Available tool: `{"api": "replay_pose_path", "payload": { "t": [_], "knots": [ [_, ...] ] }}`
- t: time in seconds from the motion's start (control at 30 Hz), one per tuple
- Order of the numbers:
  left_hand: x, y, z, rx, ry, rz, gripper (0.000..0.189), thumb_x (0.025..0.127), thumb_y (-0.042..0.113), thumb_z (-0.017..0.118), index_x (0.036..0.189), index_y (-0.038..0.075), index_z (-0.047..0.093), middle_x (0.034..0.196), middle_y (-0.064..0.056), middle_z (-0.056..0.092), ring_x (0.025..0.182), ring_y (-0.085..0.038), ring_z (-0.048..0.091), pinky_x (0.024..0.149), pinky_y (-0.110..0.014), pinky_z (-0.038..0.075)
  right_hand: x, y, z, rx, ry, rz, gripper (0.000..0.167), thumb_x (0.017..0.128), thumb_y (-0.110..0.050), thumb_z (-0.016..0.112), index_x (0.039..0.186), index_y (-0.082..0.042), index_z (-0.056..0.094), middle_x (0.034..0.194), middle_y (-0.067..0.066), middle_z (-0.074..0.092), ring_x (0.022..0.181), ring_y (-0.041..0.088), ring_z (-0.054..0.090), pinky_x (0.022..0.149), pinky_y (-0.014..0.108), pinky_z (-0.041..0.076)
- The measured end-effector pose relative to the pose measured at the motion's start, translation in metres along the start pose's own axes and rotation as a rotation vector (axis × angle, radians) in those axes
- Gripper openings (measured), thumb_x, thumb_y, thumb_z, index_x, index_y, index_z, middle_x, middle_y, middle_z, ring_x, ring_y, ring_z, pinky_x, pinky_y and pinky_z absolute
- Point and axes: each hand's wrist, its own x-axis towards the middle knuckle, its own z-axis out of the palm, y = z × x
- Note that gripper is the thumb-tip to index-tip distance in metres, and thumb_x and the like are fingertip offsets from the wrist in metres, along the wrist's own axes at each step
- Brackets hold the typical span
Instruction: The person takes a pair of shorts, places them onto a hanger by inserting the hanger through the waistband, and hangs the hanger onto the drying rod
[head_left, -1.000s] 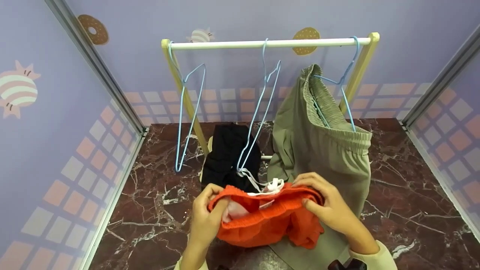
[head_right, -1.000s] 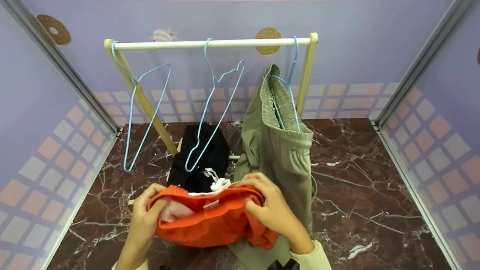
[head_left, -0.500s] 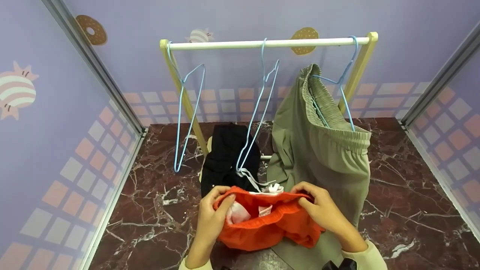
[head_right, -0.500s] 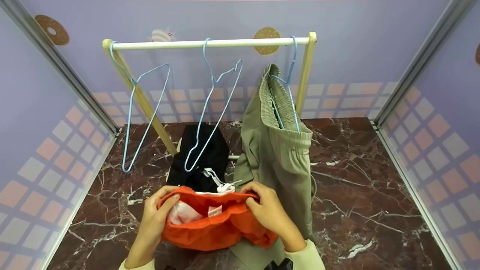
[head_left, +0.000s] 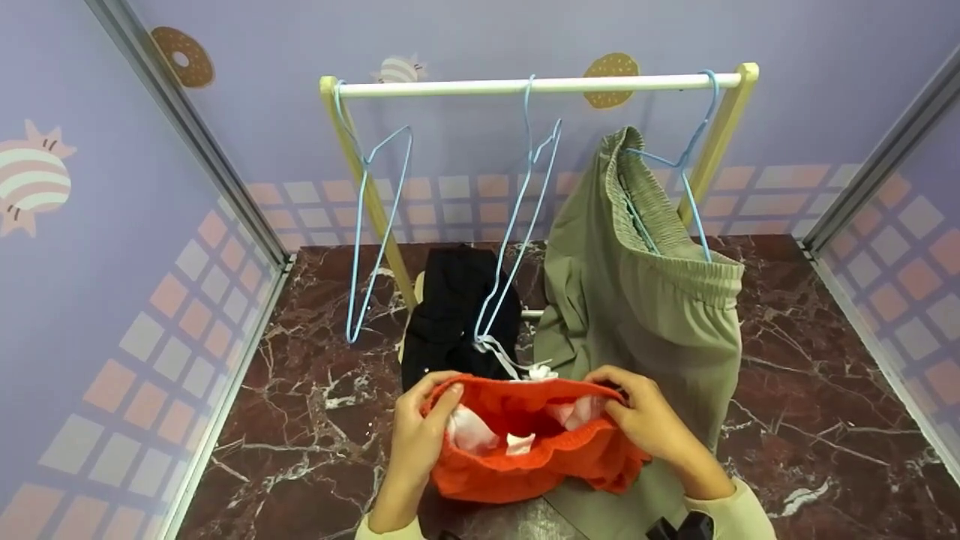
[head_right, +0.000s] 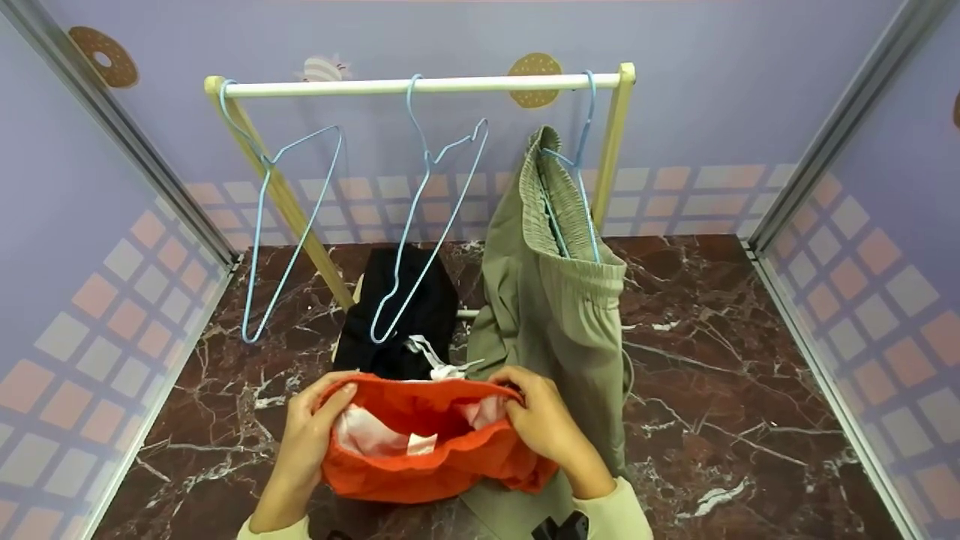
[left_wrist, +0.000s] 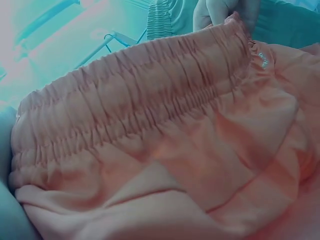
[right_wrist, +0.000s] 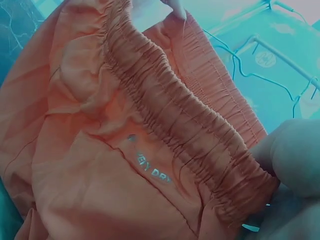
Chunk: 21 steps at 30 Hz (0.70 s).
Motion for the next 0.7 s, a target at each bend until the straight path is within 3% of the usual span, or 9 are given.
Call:
{"api": "replay_pose_path", "payload": {
  "t": [0.17,0.4,0.53,0.7],
  "knots": [
    [0.000,0.000,0.003,0.061,0.009,-0.002,0.013,0.093,0.010,0.062,0.098,0.003,0.071,0.090,-0.013,0.070,0.081,-0.013,0.063,0.077,-0.021,0.050,0.001,0.000,0.002,0.014,-0.035,0.049,0.035,0.081,0.013,0.057,0.100,-0.014,0.067,0.095,0.005,0.068,0.072,0.007,0.054,0.062,0.022,0.046],
    [0.001,-0.002,0.007,0.074,0.014,-0.025,0.015,0.094,0.012,0.059,0.095,0.003,0.071,0.083,-0.013,0.067,0.076,-0.011,0.060,0.074,-0.022,0.049,0.003,-0.005,0.011,0.060,-0.101,0.068,0.019,0.090,-0.010,0.066,0.109,-0.014,0.066,0.106,0.003,0.069,0.094,0.015,0.063,0.080,0.026,0.051],
    [0.002,-0.004,0.009,0.083,0.016,-0.041,0.016,0.095,0.013,0.058,0.096,0.003,0.071,0.083,-0.012,0.067,0.076,-0.011,0.059,0.074,-0.022,0.049,0.004,-0.009,0.013,0.089,-0.100,0.064,0.022,0.092,-0.019,0.066,0.111,-0.009,0.065,0.108,0.006,0.069,0.100,0.020,0.065,0.084,0.027,0.053],
    [0.003,-0.005,0.009,0.101,0.020,-0.041,0.017,0.095,0.013,0.058,0.096,0.004,0.071,0.082,-0.011,0.066,0.075,-0.011,0.059,0.073,-0.021,0.049,0.009,-0.016,0.013,0.109,-0.077,0.078,0.022,0.093,-0.023,0.064,0.112,-0.011,0.065,0.109,0.006,0.069,0.100,0.017,0.065,0.085,0.027,0.053]
  ]
}}
